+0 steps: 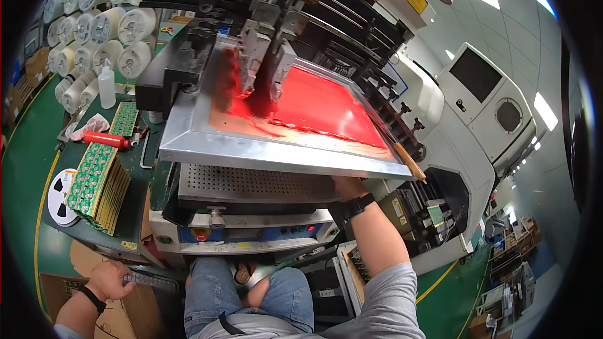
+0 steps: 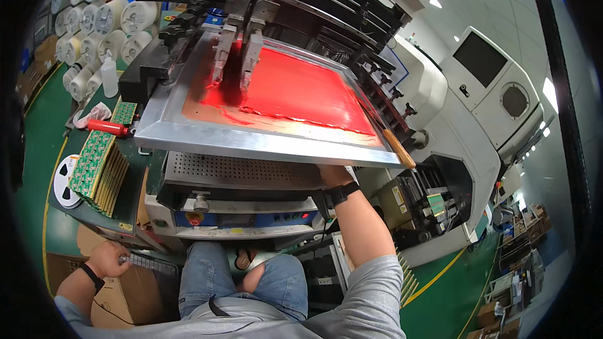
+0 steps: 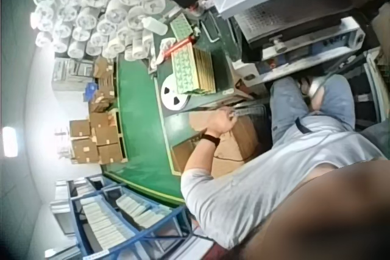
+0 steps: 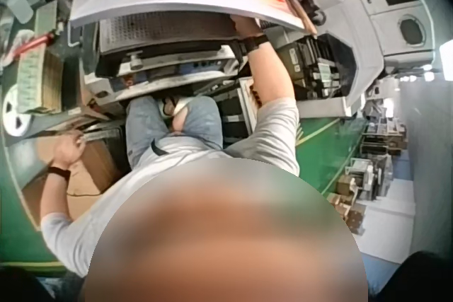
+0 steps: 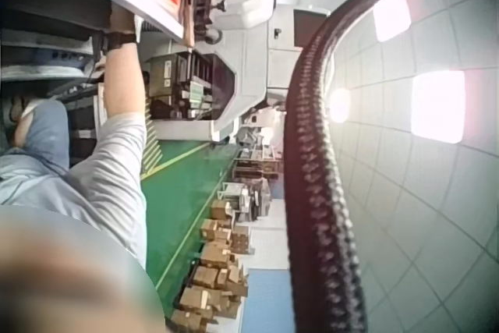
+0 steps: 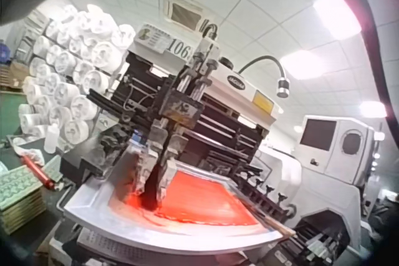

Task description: Operate an SMT screen printer by loading and unloading printed circuit boards.

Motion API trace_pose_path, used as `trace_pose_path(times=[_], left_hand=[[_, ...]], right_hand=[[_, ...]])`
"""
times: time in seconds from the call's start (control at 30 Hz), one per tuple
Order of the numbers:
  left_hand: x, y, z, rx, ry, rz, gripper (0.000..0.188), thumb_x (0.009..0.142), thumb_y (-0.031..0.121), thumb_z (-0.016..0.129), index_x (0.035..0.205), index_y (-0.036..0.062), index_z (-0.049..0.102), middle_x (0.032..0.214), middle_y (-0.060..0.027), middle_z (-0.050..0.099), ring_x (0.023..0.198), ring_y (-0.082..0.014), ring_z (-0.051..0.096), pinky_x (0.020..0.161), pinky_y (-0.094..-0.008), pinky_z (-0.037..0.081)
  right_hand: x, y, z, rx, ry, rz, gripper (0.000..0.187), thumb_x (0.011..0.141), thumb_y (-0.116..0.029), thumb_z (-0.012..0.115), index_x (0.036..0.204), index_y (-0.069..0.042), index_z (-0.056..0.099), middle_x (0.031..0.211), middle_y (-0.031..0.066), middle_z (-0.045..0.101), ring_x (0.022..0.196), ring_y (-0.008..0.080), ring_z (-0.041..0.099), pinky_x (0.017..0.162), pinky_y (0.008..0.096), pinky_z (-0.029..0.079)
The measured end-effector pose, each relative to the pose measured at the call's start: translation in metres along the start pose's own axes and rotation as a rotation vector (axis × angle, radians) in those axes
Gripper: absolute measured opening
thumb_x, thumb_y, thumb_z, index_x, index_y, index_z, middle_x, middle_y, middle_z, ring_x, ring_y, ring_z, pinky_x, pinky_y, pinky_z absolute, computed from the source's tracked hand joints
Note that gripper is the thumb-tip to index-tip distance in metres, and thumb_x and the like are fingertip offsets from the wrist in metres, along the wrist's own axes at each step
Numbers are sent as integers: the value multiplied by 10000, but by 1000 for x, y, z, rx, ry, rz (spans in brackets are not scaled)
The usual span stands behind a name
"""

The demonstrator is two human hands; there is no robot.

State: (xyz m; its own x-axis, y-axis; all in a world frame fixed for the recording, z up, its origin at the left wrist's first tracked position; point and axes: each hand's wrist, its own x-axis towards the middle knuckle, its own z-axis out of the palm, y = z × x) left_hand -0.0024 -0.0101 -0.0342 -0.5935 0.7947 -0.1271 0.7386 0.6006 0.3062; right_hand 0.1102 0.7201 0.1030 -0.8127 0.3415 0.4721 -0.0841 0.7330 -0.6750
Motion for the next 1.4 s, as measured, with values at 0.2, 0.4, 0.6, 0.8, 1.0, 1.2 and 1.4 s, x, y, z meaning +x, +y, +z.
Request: trace_pose_path(times=[0.2, 0.4, 0.6, 0.8, 1.0, 1.2, 1.4], left_hand=[[-1, 6, -8, -22, -27, -37, 349, 763, 440, 699, 914, 138, 789, 900, -130, 747, 882, -333, 709, 798, -456, 571], [0, 8, -7, -7, -33, -20, 348, 771, 435, 691, 922, 137, 789, 896, -124, 751, 876, -335, 710, 797, -457, 573], [-1, 17, -11, 0, -43, -70, 334, 763, 417, 701, 921, 135, 786, 900, -120, 750, 879, -335, 707, 796, -454, 574], [-5, 14, -9, -4, -47, -85, 313, 749, 396, 711, 900, 130, 779, 878, -119, 745, 862, -343, 705, 784, -449, 576], [-1, 19, -10, -11, -30, -96, 298, 755, 383, 703, 881, 123, 776, 868, -122, 744, 848, -345, 704, 778, -454, 576], [0, 37, -22, 130, -39, -63, 254, 758, 328, 696, 873, 114, 770, 884, -124, 735, 874, -347, 692, 792, -457, 562], [-9, 94, -61, 266, 225, 65, 189, 735, 262, 705, 816, 93, 727, 827, -119, 684, 860, -361, 643, 814, -486, 507]], right_hand=[[5, -36, 15, 862, 71, 61, 490, 1039, -328, 603, 1418, -41, 484, 1413, 121, 521, 1315, 240, 488, 1106, 398, 428], [-3, -67, 14, -318, 166, -304, 413, 1035, -257, 573, 1378, -33, 523, 1376, 165, 559, 1286, 277, 532, 1078, 404, 450], [-20, -57, -49, -633, 287, -402, 292, 982, -170, 608, 1226, -10, 612, 1227, 182, 646, 1120, 351, 628, 981, 457, 505], [-58, -23, -128, 710, 795, 236, 183, 1022, -174, 557, 1138, -47, 619, 1066, 105, 693, 960, 235, 680, 780, 379, 571], [-148, 46, -184, 251, 867, 420, 92, 1032, -144, 485, 1011, -76, 542, 876, 60, 672, 705, 140, 646, 642, 291, 555], [-185, 81, -136, 532, 497, 706, 119, 1025, -143, 466, 986, -84, 562, 843, 52, 661, 703, 168, 643, 645, 310, 548], [-197, 110, -97, 755, 423, 958, 136, 1013, -145, 489, 987, -71, 600, 809, 45, 662, 677, 158, 629, 580, 309, 506]])
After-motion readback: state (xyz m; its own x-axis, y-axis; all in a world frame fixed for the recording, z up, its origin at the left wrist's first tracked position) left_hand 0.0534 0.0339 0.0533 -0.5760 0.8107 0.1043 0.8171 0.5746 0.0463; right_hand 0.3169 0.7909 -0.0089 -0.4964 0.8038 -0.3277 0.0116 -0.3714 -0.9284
